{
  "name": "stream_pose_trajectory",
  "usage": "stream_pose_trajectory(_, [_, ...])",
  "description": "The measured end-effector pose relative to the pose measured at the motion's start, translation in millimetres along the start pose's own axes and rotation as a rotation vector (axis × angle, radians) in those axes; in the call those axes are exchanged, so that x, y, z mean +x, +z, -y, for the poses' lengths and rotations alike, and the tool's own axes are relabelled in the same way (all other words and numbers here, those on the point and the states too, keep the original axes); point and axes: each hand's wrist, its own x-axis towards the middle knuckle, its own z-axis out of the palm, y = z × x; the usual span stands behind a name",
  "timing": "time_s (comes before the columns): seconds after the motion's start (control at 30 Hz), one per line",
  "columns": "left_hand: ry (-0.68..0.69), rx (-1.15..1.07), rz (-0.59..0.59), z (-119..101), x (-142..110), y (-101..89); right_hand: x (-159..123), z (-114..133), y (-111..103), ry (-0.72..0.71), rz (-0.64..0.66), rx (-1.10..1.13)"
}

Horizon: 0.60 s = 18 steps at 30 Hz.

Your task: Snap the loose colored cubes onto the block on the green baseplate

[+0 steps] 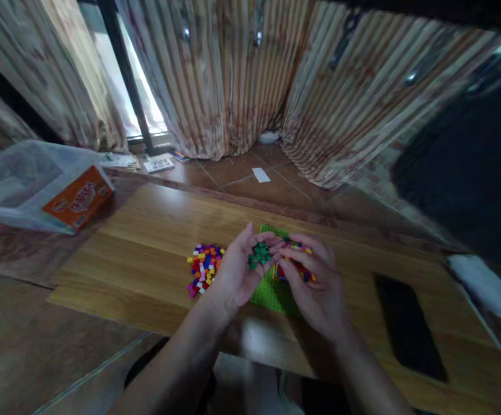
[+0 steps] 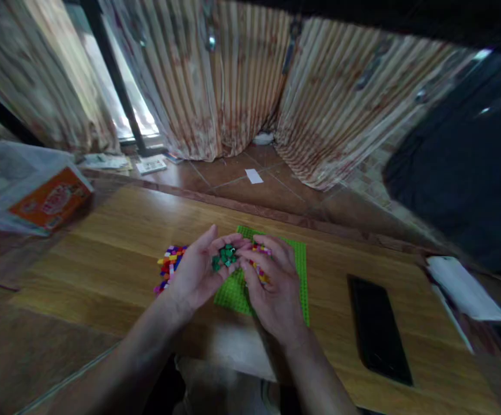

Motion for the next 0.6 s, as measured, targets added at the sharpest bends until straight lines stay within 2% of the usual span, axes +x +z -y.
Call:
stream_pose_trajectory(0.2, [-0.026,-0.015,0.059,3.3,0.0,-3.1,-1.1,1.4,13.3,-0.03,0.061,-0.121])
stream_pose_trajectory(0.47, [-0.052,0.011,0.112,5.2,-0.5,-1.9,1.0,3.8,18.3,0.007,0.048,-0.116])
stream_pose_trajectory(0.6, [-0.027,0.017,0.043,5.2,-1.4,-0.7,1.4,4.9,17.1,0.063,0.033,-0.062])
